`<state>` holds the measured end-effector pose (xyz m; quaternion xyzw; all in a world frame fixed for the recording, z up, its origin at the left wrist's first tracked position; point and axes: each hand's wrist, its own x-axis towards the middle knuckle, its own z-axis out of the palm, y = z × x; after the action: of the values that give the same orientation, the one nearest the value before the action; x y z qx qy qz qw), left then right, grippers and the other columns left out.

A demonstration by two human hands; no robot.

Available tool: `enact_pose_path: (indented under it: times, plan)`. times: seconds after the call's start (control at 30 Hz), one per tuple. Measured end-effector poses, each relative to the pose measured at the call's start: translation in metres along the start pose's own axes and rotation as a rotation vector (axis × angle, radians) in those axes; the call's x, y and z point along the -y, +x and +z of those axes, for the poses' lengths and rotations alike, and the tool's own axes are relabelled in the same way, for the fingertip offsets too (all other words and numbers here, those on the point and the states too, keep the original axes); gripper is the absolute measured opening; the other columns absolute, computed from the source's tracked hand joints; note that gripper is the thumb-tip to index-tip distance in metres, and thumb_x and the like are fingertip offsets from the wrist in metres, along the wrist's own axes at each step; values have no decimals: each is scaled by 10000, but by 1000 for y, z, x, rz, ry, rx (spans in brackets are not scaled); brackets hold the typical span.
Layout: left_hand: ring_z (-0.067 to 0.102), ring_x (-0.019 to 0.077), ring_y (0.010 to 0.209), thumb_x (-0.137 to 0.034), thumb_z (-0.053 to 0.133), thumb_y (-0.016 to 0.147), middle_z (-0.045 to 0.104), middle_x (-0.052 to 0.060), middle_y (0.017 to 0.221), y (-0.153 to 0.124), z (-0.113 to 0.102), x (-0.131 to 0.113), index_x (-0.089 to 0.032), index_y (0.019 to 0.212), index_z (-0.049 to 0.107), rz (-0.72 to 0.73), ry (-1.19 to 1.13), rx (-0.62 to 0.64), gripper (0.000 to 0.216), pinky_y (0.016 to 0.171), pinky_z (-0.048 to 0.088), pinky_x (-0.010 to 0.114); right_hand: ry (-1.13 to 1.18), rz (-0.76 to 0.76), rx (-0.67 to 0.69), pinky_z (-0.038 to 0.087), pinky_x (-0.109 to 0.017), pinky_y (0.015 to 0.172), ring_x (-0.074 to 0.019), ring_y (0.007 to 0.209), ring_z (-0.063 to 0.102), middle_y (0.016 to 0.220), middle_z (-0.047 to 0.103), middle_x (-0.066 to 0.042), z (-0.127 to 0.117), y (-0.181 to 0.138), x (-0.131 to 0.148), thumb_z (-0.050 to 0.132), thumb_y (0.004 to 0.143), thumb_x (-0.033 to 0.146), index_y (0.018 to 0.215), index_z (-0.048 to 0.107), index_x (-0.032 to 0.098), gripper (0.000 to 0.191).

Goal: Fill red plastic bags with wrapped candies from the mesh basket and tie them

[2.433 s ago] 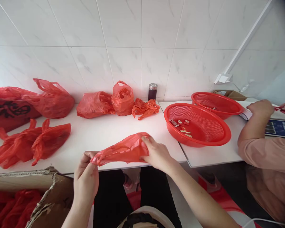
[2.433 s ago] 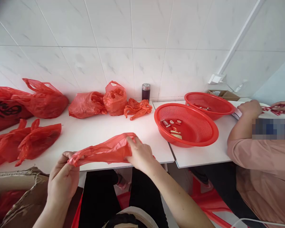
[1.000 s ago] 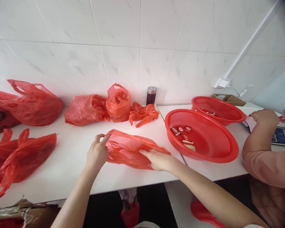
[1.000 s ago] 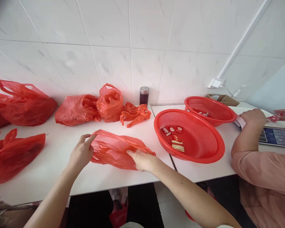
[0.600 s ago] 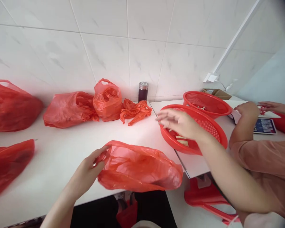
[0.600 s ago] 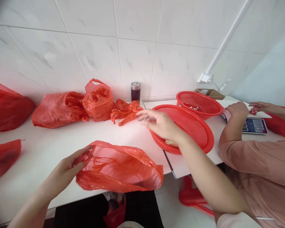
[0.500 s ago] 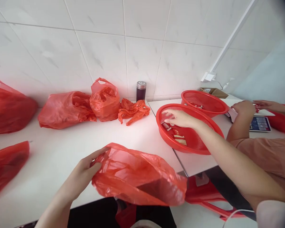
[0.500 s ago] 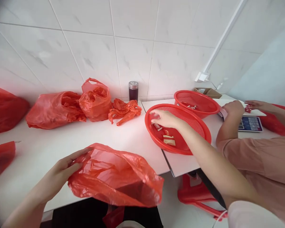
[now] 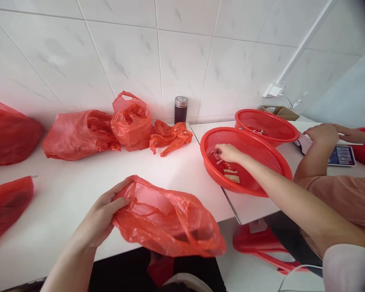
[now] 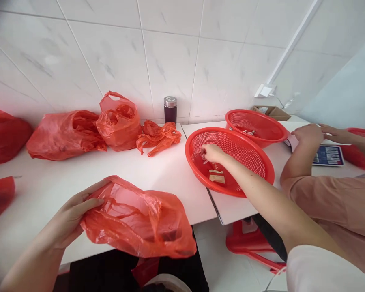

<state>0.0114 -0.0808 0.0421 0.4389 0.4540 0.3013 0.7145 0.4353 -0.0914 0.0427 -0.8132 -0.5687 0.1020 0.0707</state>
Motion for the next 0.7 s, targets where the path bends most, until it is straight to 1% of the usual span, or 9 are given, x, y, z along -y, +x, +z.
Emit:
enact_pose_path:
  times: [0.1, 0.13, 0.23, 0.27, 0.33, 0.43, 0.5, 0.6, 0.7]
  plan:
    - [691, 216, 881, -267, 747, 717, 687, 86, 1141, 1, 6, -1, -211, 1383, 482, 67, 39, 22, 719, 715, 560, 260, 200, -69, -113, 509, -258, 725, -160, 930, 649, 1110, 659, -51, -31, -26, 32, 511, 908, 258, 1039, 562, 220, 146]
    - [686, 211, 891, -273, 743, 725, 678, 82, 1161, 1, 9, -1, -214, 1380, 483, 90, 53, 17, 707, 721, 555, 252, 417, -176, -142, 520, -262, 723, -154, 918, 654, 1115, 653, -44, -39, -43, 50, 509, 915, 297, 1060, 539, 231, 162]
    - [671, 211, 929, -266, 717, 742, 659, 80, 1201, 2, 18, 0, -207, 1397, 457, 150, 119, 17, 708, 737, 543, 246, 879, -534, 68, 542, -296, 782, -145, 929, 655, 1046, 664, -1, -42, -98, 113, 525, 907, 290, 1032, 528, 267, 127]
    - [669, 219, 937, -257, 703, 746, 656, 83, 1207, 2, 20, 0, -204, 1418, 431, 159, 146, 39, 726, 743, 542, 258, 919, -629, 170, 545, -297, 781, -141, 903, 656, 1006, 672, 4, -34, -114, 130, 525, 905, 278, 997, 543, 268, 95]
    - [664, 240, 956, -240, 666, 753, 643, 90, 1232, 2, 23, 0, -209, 1462, 364, 162, 210, 102, 771, 752, 544, 293, 777, -682, 303, 550, -305, 780, -159, 888, 653, 973, 670, 3, -10, -132, 152, 532, 882, 198, 959, 581, 274, 118]
    - [618, 273, 1081, -224, 617, 745, 569, 91, 1349, 1, 20, 1, -234, 1473, 349, 167, 356, 130, 776, 828, 535, 340, 389, -581, 264, 545, -374, 762, -249, 943, 658, 1030, 658, -52, 24, -131, 153, 502, 783, 1, 948, 635, 248, 326]
    - [539, 292, 1207, -225, 604, 732, 490, 79, 1432, 1, 14, 3, -253, 1439, 417, 194, 489, 87, 731, 931, 497, 373, 318, -557, 245, 533, -421, 817, -299, 1054, 631, 1145, 642, -74, 27, -122, 143, 492, 778, -12, 1034, 646, 251, 398]
    - [421, 305, 1323, -307, 603, 765, 410, 56, 1485, -1, 8, 8, -292, 1354, 528, 292, 663, 2, 595, 1041, 415, 417, 472, -598, 240, 518, -384, 899, -230, 1075, 634, 1187, 658, -8, 1, -110, 126, 469, 896, 139, 1122, 629, 317, 330]
    - [475, 294, 1264, -433, 598, 802, 360, 47, 1489, -10, 10, 15, -345, 1329, 539, 410, 750, -137, 538, 1005, 448, 428, 528, -508, 51, 523, -353, 885, -182, 997, 659, 1139, 679, -5, -32, -94, 99, 451, 932, 250, 1139, 612, 301, 267]
